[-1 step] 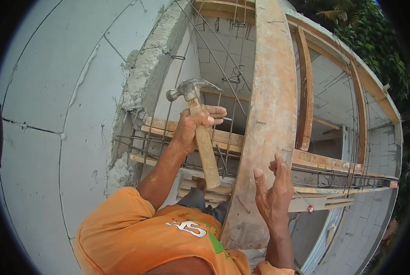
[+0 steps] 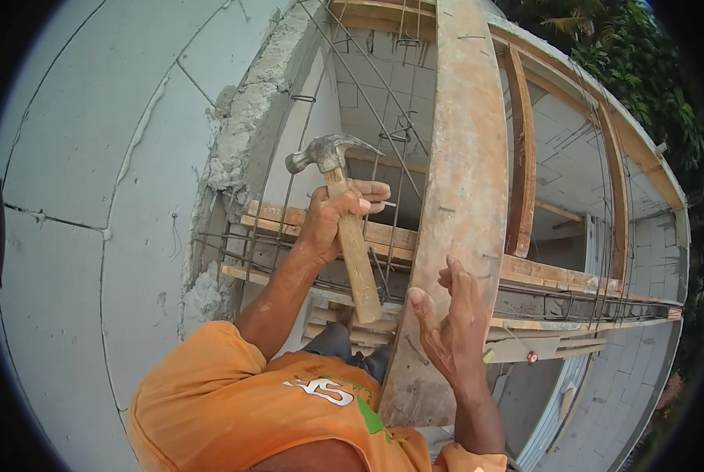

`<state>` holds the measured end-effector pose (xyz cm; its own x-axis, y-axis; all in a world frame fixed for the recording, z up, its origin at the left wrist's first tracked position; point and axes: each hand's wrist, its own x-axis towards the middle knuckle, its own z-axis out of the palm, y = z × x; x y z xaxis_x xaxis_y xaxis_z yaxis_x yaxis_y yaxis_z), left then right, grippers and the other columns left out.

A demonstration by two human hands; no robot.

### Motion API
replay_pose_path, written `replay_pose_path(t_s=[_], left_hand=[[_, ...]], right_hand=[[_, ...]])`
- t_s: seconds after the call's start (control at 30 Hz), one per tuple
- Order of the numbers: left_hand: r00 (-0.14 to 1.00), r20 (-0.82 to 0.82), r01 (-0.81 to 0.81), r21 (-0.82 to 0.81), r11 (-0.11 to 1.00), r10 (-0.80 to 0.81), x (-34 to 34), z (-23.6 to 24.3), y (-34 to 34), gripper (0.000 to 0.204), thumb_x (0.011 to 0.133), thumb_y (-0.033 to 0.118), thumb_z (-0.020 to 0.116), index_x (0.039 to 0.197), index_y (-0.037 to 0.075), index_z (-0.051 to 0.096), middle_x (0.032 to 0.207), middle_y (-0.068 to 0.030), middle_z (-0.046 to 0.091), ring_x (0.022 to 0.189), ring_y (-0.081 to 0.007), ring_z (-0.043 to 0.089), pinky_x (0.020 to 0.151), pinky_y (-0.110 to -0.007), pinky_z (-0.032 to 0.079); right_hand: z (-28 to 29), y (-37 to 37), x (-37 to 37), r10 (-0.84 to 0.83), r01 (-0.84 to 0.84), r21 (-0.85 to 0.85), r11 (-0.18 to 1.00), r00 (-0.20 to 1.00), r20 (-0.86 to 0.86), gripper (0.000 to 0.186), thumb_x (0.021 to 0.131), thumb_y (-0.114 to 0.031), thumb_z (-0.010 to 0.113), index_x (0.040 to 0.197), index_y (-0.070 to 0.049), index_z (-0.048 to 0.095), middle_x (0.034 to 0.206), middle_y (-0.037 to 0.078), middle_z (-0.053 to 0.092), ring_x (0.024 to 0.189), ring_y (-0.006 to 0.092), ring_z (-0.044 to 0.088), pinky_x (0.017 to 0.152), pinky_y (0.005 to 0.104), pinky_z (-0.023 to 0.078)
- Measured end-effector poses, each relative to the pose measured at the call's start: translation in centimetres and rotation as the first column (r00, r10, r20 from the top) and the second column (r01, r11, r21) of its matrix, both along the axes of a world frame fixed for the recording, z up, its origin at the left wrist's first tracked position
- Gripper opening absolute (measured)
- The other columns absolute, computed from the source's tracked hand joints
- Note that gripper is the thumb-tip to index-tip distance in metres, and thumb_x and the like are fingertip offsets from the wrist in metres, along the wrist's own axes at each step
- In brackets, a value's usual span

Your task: The person positions wooden beams on top of a building structure, drives nails into a wooden support using a hammer, and then lifts and aligns a curved wooden board.

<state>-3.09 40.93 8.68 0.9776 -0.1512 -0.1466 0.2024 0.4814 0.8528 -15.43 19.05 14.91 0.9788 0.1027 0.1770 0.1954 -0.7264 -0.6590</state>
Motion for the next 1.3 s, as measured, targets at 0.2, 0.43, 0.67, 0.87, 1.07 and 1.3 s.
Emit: replay_pose_path(t_s=[0.2, 0.43, 0.67, 0.87, 1.07, 1.3], left_hand=[[0.996, 0.088, -0.006, 0.164, 0.987, -0.009, -1.1, 1.5, -3.0, 0.058, 0.082, 0.042, 0.075, 0.112, -0.007, 0.071, 0.095, -0.015, 0.07, 0.088, -0.0221, 0.065, 0.082, -0.034, 0.051], [0.886, 0.44, -0.329, 0.377, 0.866, 0.145, -4.6, 4.9, 6.9, 0.043, 0.093, 0.042, 0.073, 0.105, 0.001, 0.071, 0.11, -0.0161, 0.072, 0.101, -0.02, 0.067, 0.088, -0.034, 0.055], [0.703, 0.509, -0.63, 0.769, 0.104, 0.498, -13.9, 3.9, 21.2, 0.024, 0.094, 0.021, 0.072, 0.106, 0.001, 0.072, 0.119, -0.0178, 0.07, 0.117, -0.0267, 0.065, 0.099, -0.043, 0.054], [0.782, 0.608, -0.614, 0.79, -0.001, 0.137, -18.0, -0.9, 22.1, 0.02, 0.09, 0.007, 0.071, 0.107, 0.001, 0.064, 0.133, -0.022, 0.063, 0.129, -0.0396, 0.057, 0.106, -0.052, 0.048], [0.813, 0.581, -0.575, 0.809, -0.119, 0.024, -16.8, -3.7, 21.3, 0.023, 0.089, 0.002, 0.071, 0.11, -0.002, 0.063, 0.139, -0.0227, 0.059, 0.137, -0.0432, 0.048, 0.114, -0.055, 0.039], [0.838, 0.543, -0.543, 0.826, -0.154, -0.042, -16.2, -4.3, 22.1, 0.03, 0.091, -0.001, 0.067, 0.12, -0.006, 0.06, 0.149, -0.0228, 0.05, 0.136, -0.0379, 0.049, 0.109, -0.049, 0.049]], right_hand=[[-1.5, 6.6, 3.1, 0.035, -0.03, 0.067, 0.997, 0.996, -0.087, 0.068, 0.093, -0.014, 0.069, 0.148, 0.008, 0.034, 0.108, 0.028, 0.064, 0.089, 0.0389, 0.068, 0.078, 0.044, 0.055], [-0.6, 0.4, 8.7, -0.25, 0.27, 0.103, 0.957, 0.952, -0.176, 0.056, 0.094, -0.013, 0.065, 0.145, 0.0, 0.045, 0.094, 0.008, 0.06, 0.077, 0.0115, 0.055, 0.065, 0.0258, 0.045], [-3.7, -3.3, 16.3, -0.361, 0.391, 0.023, 0.92, 0.871, -0.334, 0.049, 0.094, -0.02, 0.063, 0.137, 0.001, 0.053, 0.074, 0.002, 0.053, 0.058, 0.0092, 0.048, 0.052, 0.0279, 0.041], [-5.5, -4.6, 16.3, -0.339, 0.277, -0.564, 0.778, 0.941, -0.007, 0.045, 0.097, -0.038, 0.058, 0.116, 0.002, 0.061, 0.11, 0.028, 0.063, 0.102, 0.0451, 0.064, 0.088, 0.0537, 0.052], [-4.8, -6.1, 14.0, -0.353, 0.315, -0.511, 0.8, 0.935, 0.023, 0.062, 0.102, -0.05, 0.054, 0.127, 0.006, 0.057, 0.112, 0.027, 0.061, 0.109, 0.044, 0.061, 0.089, 0.0513, 0.05], [-4.9, -10.6, -7.3, -0.765, 0.692, -0.328, 0.643, 0.575, -0.289, 0.073, 0.102, -0.058, 0.051, 0.136, 0.006, 0.055, 0.12, 0.027, 0.064, 0.114, 0.0352, 0.061, 0.096, 0.0447, 0.048]])
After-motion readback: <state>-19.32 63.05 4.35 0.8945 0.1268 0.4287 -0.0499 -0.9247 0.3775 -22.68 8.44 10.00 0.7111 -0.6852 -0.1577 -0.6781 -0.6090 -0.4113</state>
